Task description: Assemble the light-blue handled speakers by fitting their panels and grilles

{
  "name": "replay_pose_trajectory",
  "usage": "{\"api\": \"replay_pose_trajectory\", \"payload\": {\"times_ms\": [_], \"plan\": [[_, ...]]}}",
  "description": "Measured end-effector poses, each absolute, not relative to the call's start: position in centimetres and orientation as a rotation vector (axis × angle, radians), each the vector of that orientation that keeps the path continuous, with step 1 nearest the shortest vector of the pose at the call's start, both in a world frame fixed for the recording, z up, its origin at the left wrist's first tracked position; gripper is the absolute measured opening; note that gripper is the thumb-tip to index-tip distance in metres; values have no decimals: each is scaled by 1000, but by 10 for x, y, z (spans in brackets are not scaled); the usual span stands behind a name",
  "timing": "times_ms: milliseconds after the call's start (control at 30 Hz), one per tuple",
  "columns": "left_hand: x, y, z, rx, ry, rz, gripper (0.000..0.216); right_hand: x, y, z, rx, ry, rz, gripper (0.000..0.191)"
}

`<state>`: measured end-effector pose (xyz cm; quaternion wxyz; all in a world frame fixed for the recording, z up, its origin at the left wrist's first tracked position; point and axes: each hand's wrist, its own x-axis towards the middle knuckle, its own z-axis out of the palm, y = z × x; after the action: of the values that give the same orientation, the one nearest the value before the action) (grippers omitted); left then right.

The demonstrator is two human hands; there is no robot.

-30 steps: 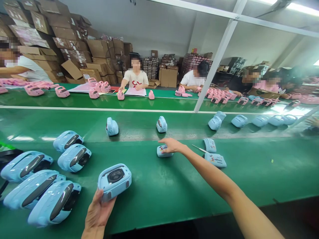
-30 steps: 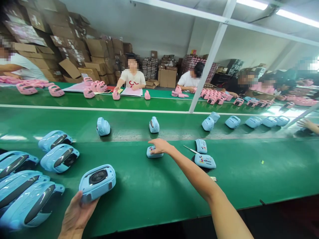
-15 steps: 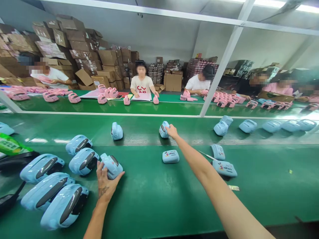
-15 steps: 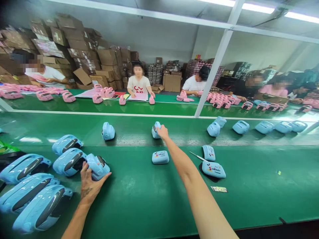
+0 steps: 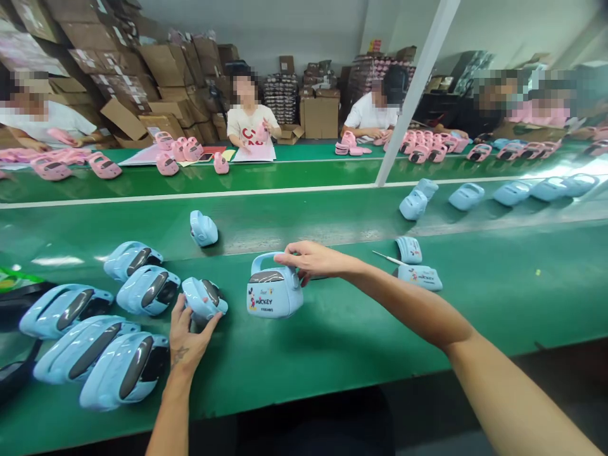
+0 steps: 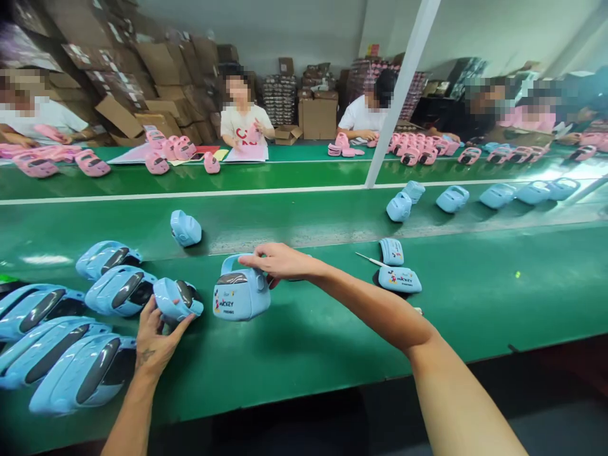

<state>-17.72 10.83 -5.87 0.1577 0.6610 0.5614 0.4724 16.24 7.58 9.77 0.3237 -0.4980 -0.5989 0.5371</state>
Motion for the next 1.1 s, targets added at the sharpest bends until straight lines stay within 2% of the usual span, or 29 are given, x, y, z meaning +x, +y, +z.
{"api": "replay_pose_trajectory", "payload": {"times_ms": [133,267,367,433,533,667,700,767,833,1100], "plan": [[-180,96,-45,1901,1528,1368,73,159,65,109,-1330,-1703,1314,48],[-158,61,-11,1803,1372,1683,69,158,56,117,-1370,-1904,1256,52],[-125,38,10,1521,1186,1494,84,153,51,124,-1406,-2052,1229,51],[-105,28,12,1222,1065,1245,96,148,48,126,-1395,-2087,1251,51],[-92,16,2,793,904,969,86,141,39,124,-1379,-2009,1278,51],[-96,3,-8,465,716,997,63,131,9,110,-1266,-1775,1265,47],[-97,0,-8,428,657,1005,62,128,0,105,-1215,-1737,1259,53],[-97,-5,-3,400,558,990,63,121,-18,96,-1169,-1696,1188,75],[-94,-9,4,409,513,957,67,115,-31,89,-1191,-1675,1083,87],[-88,-15,13,462,652,943,81,108,-43,82,-1147,-1635,995,85]]}}
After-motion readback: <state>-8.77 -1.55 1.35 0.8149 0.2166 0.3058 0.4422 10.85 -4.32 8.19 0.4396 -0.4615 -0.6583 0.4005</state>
